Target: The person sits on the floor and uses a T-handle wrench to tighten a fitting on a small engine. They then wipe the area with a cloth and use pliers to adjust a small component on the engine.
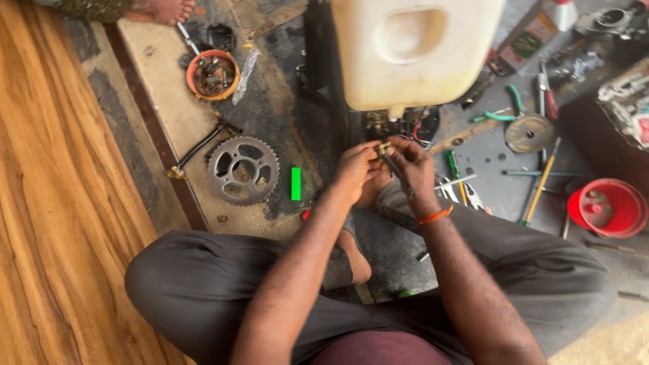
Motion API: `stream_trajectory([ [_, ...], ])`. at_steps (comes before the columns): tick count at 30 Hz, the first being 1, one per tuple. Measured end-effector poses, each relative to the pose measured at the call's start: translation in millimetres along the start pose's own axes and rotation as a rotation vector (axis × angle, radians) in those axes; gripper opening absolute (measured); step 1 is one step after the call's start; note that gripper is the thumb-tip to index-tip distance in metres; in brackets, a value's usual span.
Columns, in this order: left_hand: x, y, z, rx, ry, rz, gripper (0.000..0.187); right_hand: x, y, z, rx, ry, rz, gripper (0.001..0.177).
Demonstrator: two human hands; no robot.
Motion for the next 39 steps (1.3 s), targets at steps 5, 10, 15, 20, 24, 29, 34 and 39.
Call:
stream_trajectory([
  [5, -12, -5, 17, -0.132, 0.086, -0.095, 0.04, -6, 12, 31, -0.061, 0.081, 0.176, 0.026],
  [10, -25, 0, 31, -0.262, 0.005, 0.077, 0.039, -2, 30, 53, -0.05, 0.175, 0.319, 0.022],
  [15, -34, 8, 37, -0.375, 0.084, 0.455, 0.042, 12, 51, 73, -0.054, 0.301, 0.163, 0.015],
  [20, -51, 31, 32, -0.438, 0.178, 0.852, 0.042, 15, 53, 87, -0.155, 0.253, 0.253, 0.012],
  [24, -56, 40, 16, -0.436, 0.188, 0.937, 0.045, 13, 53, 76, -0.329, 0.185, 0.306, 0.016],
  [29, -57, 57, 22, -0.367, 0.083, 1.103, 0.049, -2, 40, 68, -0.456, 0.162, 0.38, 0.02],
  [34, -60, 61, 34, -0.308, -0.006, 1.276, 0.046, -9, 50, 75, -0.433, 0.228, 0.404, 0.023],
  [39, -56, 56, 38, -0.257, 0.005, 1.317, 0.046, -6, 66, 103, -0.398, 0.206, 0.268, 0.024],
])
Point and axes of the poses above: each hand's wrist, its own z-axis towards the middle knuckle, its own x-axis out of the back of the hand, y = z × x, the point moved 5 cm from there along z, towards the middle knuckle, and after that the axes turned 15 degrees about -x, right-handed, at the moved point
